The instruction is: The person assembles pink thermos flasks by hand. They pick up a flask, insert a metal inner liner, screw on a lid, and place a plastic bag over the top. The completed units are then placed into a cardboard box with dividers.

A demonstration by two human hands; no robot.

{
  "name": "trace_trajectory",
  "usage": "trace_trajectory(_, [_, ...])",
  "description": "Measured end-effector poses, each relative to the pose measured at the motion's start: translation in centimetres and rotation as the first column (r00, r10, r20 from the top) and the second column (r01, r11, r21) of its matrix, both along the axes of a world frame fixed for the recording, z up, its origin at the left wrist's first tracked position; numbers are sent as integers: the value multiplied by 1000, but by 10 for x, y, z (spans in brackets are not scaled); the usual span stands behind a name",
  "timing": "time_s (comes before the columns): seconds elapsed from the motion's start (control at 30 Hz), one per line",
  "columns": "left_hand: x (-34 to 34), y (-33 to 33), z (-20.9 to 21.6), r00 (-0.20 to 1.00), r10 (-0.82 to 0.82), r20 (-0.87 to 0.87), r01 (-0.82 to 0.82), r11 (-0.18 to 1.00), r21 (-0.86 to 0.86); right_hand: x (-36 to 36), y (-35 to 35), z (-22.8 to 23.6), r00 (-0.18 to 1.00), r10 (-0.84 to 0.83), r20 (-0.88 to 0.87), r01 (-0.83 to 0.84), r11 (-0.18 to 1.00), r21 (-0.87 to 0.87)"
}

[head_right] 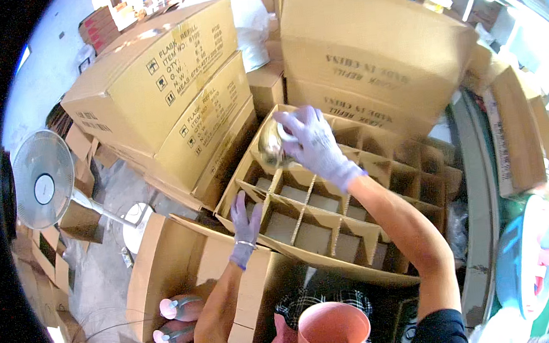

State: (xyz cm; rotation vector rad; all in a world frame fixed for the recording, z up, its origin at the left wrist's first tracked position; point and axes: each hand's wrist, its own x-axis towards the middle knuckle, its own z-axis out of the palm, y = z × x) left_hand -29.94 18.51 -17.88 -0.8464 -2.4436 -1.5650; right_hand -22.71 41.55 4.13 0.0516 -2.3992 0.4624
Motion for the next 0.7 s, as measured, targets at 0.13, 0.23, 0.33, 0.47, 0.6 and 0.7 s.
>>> trace_trajectory(0.13, [98,6,113,143,-771,621,-27,624,781,126,-49,36,981,56,186,-34,993,-117])
trace_trajectory(0.23, [149,-2,105,-215,-888,405,-102,433,895,200,-89,8,983,-58,174,61,998,-11])
trace_trajectory(0.33, [197,-14,103,-270,-858,437,-198,493,847,247,-126,-36,983,-184,-2,184,980,77])
trace_trajectory(0.47, [197,-30,109,-51,-893,446,95,440,893,305,-153,-28,993,114,-3,-103,885,-455])
trace_trajectory(0.6, [167,-33,94,133,-813,566,448,559,698,363,-168,-41,998,52,33,-5,601,-799])
trace_trajectory(0.7, [176,-36,147,312,-800,512,787,520,332,412,-181,-108,981,-173,93,146,326,-934])
